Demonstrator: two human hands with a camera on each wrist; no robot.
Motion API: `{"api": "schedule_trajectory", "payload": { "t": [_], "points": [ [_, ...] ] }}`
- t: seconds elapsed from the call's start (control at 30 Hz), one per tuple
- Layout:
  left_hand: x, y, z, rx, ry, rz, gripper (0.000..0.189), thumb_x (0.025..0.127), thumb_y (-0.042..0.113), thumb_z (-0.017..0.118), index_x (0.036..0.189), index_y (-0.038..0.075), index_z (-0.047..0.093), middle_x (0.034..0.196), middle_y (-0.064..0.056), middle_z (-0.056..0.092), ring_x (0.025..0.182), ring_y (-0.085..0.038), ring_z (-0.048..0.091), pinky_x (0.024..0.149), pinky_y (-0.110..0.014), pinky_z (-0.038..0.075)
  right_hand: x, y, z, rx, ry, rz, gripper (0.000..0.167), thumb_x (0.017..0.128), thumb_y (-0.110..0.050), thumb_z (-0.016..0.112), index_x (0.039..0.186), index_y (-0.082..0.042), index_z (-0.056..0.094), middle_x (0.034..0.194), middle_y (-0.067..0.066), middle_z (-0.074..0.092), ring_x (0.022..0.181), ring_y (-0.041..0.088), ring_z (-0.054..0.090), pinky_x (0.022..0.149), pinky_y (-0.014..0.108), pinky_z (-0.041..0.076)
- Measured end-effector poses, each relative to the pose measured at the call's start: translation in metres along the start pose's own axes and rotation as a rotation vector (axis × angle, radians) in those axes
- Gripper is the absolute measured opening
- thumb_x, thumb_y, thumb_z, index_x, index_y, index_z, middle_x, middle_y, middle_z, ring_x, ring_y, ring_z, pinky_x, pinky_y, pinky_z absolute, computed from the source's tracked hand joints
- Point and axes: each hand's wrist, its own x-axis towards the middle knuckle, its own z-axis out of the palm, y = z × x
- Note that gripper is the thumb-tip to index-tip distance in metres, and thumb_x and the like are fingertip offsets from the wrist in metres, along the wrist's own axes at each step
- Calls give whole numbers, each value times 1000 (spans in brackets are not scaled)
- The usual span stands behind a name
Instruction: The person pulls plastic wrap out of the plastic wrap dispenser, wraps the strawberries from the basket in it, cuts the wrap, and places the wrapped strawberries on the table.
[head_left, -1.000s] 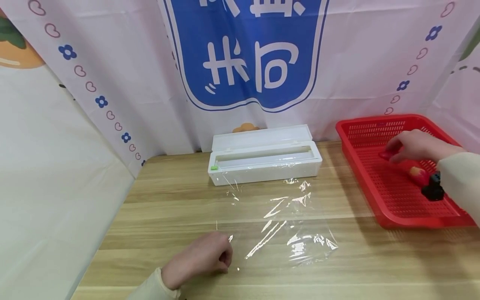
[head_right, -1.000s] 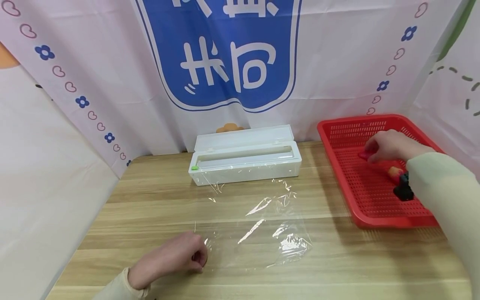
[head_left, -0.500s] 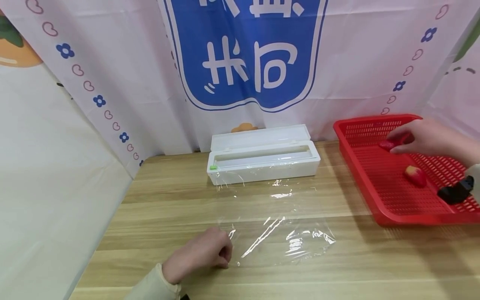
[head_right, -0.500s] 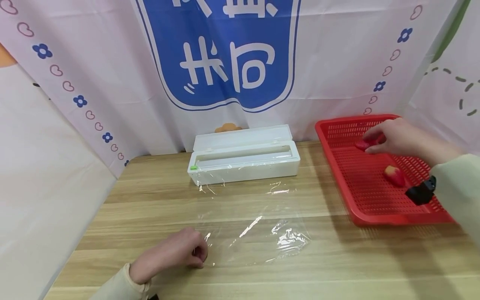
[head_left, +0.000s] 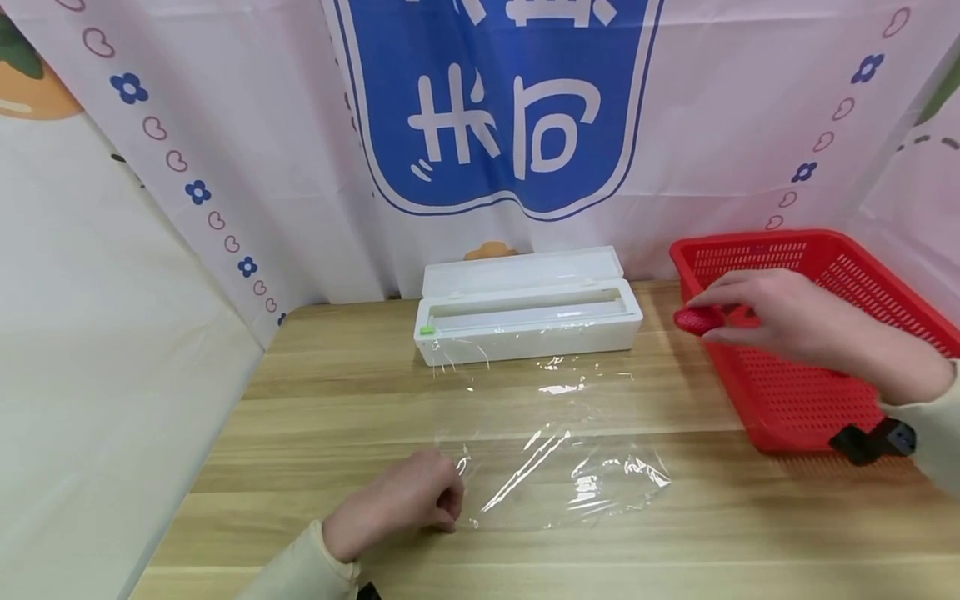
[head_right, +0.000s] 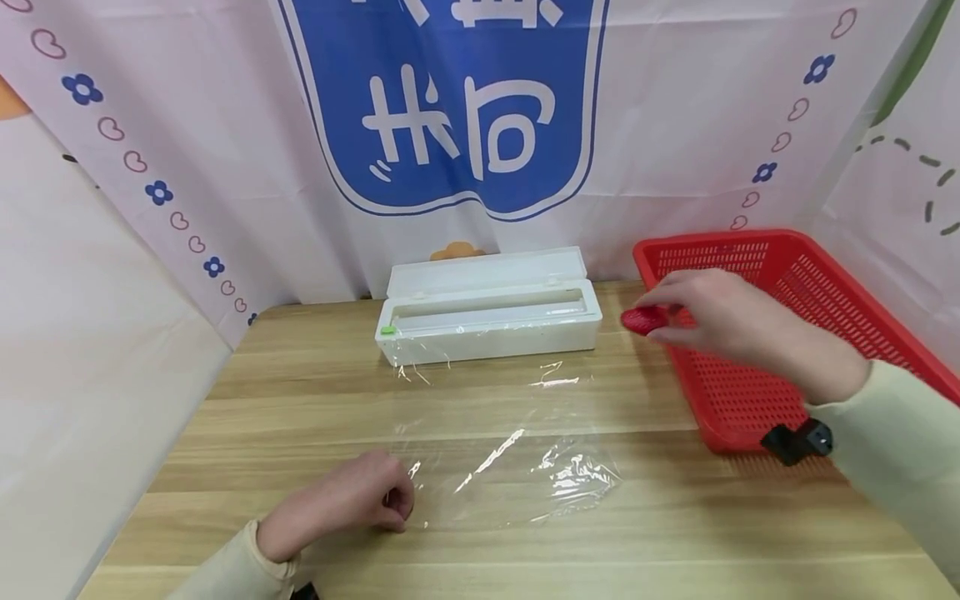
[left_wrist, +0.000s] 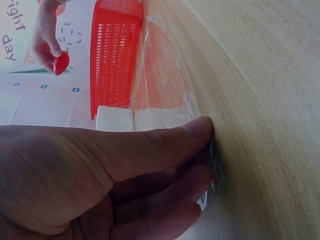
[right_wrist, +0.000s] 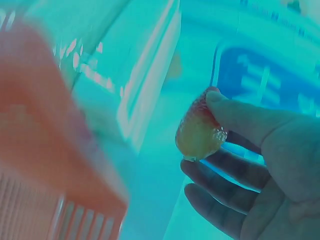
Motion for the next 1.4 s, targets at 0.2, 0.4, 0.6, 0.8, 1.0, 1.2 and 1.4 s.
{"api": "schedule_trajectory", "payload": {
  "t": [0.2, 0.4, 0.6, 0.8, 1.0, 1.2, 1.4],
  "points": [
    [1, -2, 0, -1, 3, 2, 24, 69, 10, 86, 60, 18, 65, 56, 15, 52, 53, 5, 43, 50, -13, 42, 7, -39, 24, 39, 59, -154, 48, 71, -21, 89, 116, -22, 73, 103, -3, 72, 89, 12, 67, 70, 30, 60],
    [1, -3, 0, -7, 4, -4, 24, 69, 12, 86, 60, 19, 65, 56, 15, 52, 53, 5, 44, 50, -14, 42, 11, -68, 57, 47, 116, -251, 50, 72, -25, 89, 118, -17, 71, 107, 0, 72, 94, 16, 69, 74, 35, 61],
    [1, -2, 1, -5, 7, 0, 24, 69, 12, 86, 60, 19, 65, 57, 15, 52, 54, 5, 43, 50, -13, 41, 13, -84, 82, 65, 145, -339, 49, 73, -27, 87, 118, -18, 70, 102, -3, 72, 89, 12, 68, 73, 31, 60],
    [1, -4, 2, 9, 17, 4, 24, 69, 13, 86, 60, 19, 65, 57, 16, 50, 54, 5, 42, 50, -13, 40, 19, -100, 104, 84, 176, -431, 40, 75, -32, 86, 111, -21, 73, 96, -7, 70, 83, 8, 66, 70, 26, 58],
    [1, -5, 1, 28, 22, 12, 24, 68, 13, 86, 60, 20, 65, 57, 17, 49, 54, 6, 42, 49, -13, 39, 22, -116, 126, 134, 183, -495, 35, 76, -30, 85, 108, -20, 73, 96, -6, 70, 85, 8, 66, 75, 27, 59],
    [0, -5, 1, 35, 25, 17, 24, 68, 13, 86, 60, 20, 65, 57, 17, 49, 54, 6, 41, 49, -13, 39, 22, -128, 145, 132, 139, -503, 36, 79, -33, 82, 111, -19, 73, 103, -4, 69, 93, 11, 65, 82, 29, 58],
    [0, -5, 1, 38, 23, 23, 24, 68, 13, 86, 60, 20, 65, 57, 17, 50, 54, 6, 42, 49, -13, 39, 20, -133, 157, 121, 105, -487, 34, 81, -34, 80, 111, -20, 73, 104, -4, 69, 94, 11, 66, 81, 29, 59]
  ]
}}
